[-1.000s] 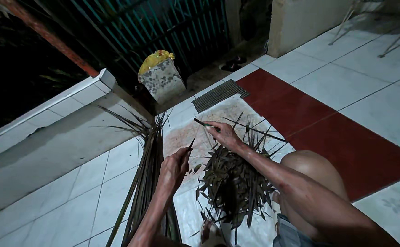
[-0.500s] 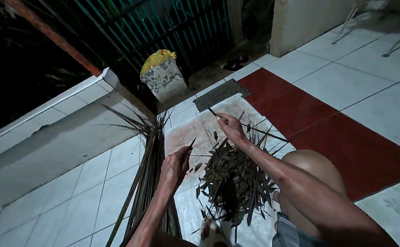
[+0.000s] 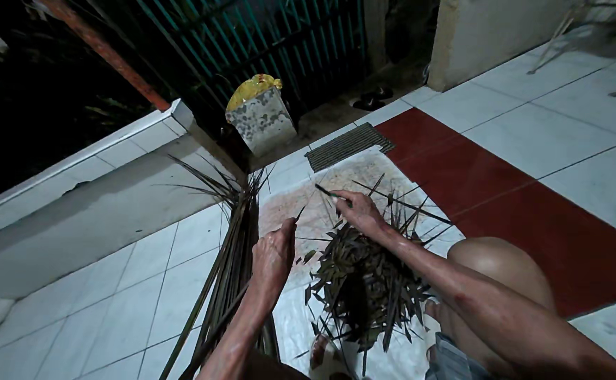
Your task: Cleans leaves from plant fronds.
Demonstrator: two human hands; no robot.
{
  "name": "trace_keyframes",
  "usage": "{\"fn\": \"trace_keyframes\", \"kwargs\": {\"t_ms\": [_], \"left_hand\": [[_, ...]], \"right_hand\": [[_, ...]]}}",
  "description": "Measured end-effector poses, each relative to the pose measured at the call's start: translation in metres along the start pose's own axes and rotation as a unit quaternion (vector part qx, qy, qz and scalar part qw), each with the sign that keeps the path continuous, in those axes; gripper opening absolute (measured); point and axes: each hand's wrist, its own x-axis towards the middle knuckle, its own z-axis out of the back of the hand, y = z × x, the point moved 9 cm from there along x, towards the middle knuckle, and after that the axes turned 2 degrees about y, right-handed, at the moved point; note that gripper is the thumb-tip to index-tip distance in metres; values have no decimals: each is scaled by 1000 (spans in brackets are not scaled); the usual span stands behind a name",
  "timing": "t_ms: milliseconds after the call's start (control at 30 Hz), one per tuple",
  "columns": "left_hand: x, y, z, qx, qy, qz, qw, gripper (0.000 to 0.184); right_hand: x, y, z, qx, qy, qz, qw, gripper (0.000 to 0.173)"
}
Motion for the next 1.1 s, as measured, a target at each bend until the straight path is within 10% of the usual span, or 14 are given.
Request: {"fn": "trace_keyframes", "kwargs": {"t_ms": [200, 467, 1100], "left_hand": [[3, 10, 0, 11, 4, 23, 1000, 34], [-2, -7, 2, 36, -17, -7, 999, 34], [-5, -8, -1, 19, -30, -34, 999, 33]], "right_hand": [[-8, 2, 21, 9, -127, 10, 992, 35], [-11, 21, -20, 20, 19, 73, 997, 37], [-4, 12, -16, 47, 27, 38, 998, 38]]}}
